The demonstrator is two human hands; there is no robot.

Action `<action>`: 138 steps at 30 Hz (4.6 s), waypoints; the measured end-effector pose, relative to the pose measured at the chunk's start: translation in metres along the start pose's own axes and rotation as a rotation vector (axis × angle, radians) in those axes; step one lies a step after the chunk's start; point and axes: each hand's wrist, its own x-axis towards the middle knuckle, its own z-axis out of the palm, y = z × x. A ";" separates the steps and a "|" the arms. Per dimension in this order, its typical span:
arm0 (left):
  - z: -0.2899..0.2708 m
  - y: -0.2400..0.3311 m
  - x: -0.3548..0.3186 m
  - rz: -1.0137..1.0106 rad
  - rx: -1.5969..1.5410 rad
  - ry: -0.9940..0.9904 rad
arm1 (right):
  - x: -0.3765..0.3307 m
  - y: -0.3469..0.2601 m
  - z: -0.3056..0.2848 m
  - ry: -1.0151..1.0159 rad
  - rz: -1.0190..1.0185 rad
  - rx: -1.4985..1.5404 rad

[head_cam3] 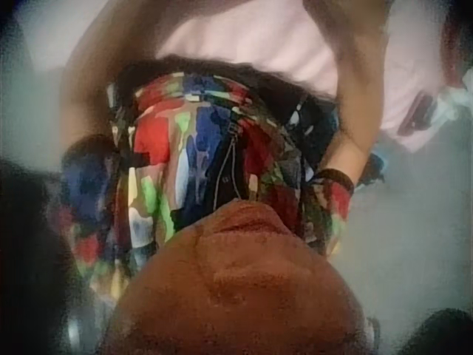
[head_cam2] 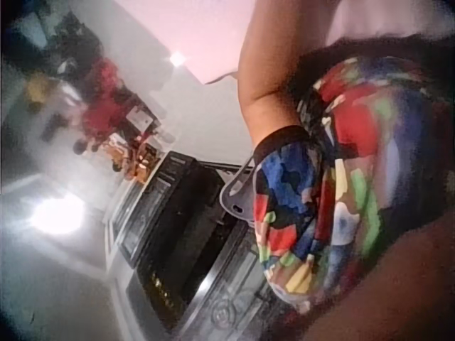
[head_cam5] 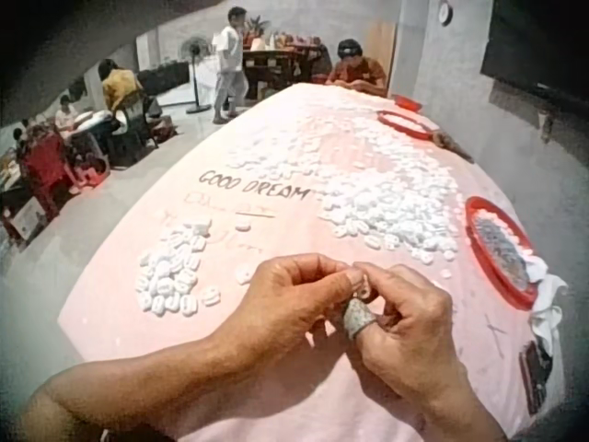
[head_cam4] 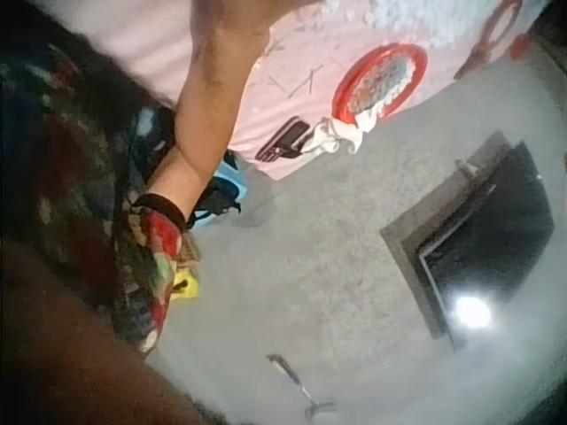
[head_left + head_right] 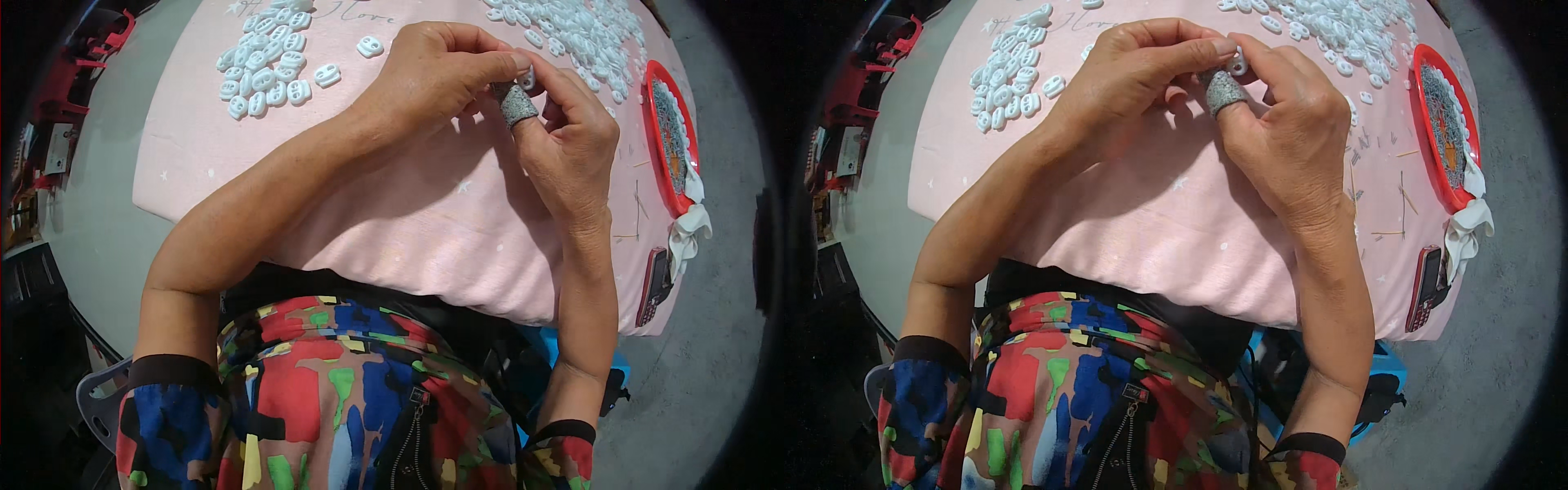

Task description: Stringing small white plastic components together using a needle and wire at a manufacturing workstation.

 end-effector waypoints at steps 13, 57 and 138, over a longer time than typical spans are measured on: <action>-0.003 0.007 -0.001 -0.061 -0.007 -0.033 | 0.001 0.002 -0.001 0.011 -0.082 -0.031; -0.003 0.006 -0.002 0.028 0.025 -0.022 | 0.002 0.003 -0.006 0.015 -0.213 -0.135; -0.009 0.012 0.000 0.002 -0.025 -0.179 | 0.010 0.014 -0.023 -0.042 -0.261 0.124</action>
